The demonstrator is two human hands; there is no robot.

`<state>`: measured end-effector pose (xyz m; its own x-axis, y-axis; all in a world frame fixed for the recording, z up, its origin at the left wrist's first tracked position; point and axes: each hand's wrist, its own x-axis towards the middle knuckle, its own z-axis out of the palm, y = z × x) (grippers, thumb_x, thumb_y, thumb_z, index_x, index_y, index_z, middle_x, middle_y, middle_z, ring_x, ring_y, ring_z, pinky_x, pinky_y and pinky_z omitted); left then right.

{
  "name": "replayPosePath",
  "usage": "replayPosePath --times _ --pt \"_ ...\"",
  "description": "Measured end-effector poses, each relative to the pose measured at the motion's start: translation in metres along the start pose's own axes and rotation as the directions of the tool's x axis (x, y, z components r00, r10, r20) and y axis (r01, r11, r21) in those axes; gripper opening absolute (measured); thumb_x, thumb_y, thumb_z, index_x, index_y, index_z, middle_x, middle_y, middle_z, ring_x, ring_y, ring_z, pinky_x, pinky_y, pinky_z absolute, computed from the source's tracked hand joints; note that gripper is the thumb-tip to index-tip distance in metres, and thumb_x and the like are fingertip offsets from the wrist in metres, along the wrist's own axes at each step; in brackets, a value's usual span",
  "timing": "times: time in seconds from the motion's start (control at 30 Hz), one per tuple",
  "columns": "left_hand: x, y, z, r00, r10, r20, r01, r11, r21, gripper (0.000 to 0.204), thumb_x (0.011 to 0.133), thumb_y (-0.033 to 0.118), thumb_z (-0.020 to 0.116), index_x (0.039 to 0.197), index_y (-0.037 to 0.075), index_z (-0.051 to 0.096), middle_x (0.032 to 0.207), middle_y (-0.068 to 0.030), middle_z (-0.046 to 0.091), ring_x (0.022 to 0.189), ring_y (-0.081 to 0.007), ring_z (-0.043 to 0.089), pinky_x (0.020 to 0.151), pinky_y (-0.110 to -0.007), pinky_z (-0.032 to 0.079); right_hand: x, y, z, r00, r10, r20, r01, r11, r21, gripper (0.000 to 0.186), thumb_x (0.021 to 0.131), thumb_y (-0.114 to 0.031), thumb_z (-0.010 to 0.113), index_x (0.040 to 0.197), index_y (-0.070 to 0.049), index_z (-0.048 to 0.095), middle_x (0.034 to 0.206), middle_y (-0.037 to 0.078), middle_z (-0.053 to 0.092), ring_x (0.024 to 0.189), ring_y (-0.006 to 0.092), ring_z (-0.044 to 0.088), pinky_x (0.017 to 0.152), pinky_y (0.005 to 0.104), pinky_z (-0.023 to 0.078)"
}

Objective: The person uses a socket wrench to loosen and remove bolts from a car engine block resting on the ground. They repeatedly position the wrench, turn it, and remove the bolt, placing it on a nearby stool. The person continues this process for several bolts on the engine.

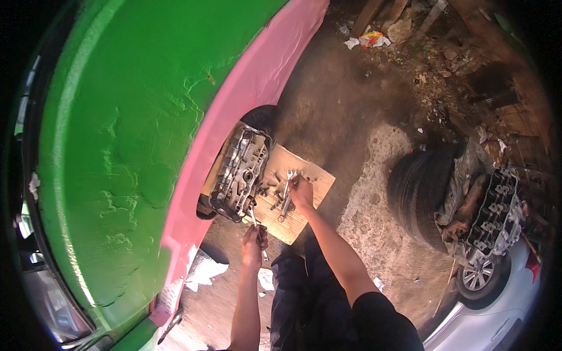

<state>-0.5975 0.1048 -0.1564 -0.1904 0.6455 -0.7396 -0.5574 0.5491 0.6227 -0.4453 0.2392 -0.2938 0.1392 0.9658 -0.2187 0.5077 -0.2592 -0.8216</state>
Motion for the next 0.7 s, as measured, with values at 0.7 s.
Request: replayPosePath --times 0.7 --pt "-0.168 0.048 0.057 0.793 -0.175 0.584 -0.092 0.913 0.397 0.025 0.101 0.016 0.041 0.105 0.0 0.06 0.074 -0.0048 0.053 0.064 -0.0136 0.052 0.059 -0.028 0.048 -0.291 -0.101 -0.238 0.916 0.352 -0.194 -0.13 0.716 0.686 0.024 0.097 -0.02 0.059 0.08 -0.003 0.055 0.06 0.002 0.055 0.053 0.0096 0.054 0.05 0.0243 0.044"
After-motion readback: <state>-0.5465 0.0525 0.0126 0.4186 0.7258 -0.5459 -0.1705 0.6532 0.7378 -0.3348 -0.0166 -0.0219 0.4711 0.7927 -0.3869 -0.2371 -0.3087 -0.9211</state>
